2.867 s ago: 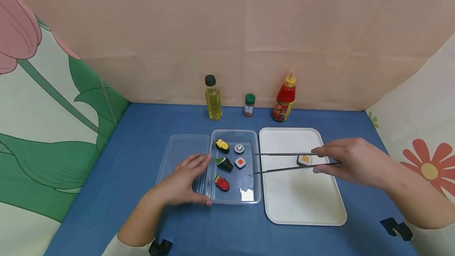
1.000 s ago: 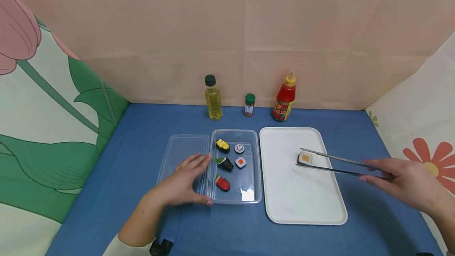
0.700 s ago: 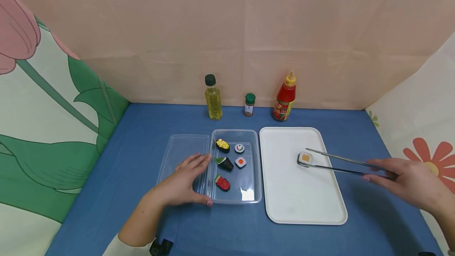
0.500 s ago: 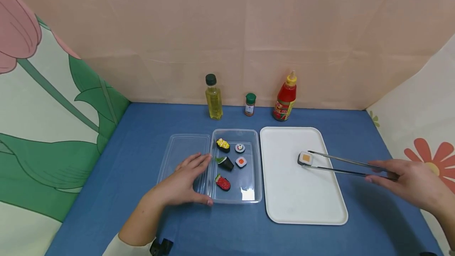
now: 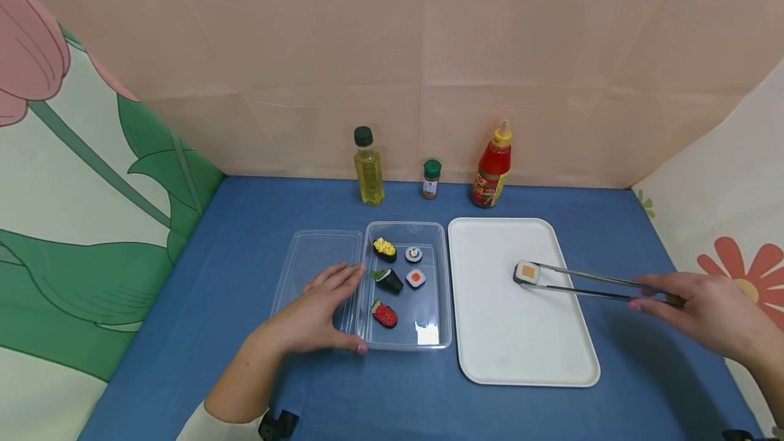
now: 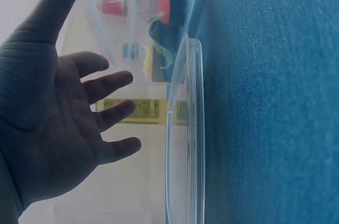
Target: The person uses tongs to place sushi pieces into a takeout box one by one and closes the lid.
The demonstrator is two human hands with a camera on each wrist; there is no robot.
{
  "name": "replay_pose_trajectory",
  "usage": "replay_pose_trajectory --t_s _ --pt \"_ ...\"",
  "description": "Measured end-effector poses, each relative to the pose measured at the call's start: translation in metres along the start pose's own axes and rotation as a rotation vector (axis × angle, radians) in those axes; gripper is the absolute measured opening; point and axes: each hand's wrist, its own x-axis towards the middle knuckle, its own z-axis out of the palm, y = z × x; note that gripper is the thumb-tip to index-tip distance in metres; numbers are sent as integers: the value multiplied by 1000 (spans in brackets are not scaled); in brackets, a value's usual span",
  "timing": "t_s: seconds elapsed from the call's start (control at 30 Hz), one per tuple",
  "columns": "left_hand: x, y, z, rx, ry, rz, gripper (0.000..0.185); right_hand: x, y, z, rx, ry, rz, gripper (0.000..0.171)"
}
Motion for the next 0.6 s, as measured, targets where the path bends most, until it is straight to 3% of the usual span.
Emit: replay_pose_trajectory --t_s 0.6 --pt "0 1 1 4 6 3 124 1 -7 -6 2 25 -44 42"
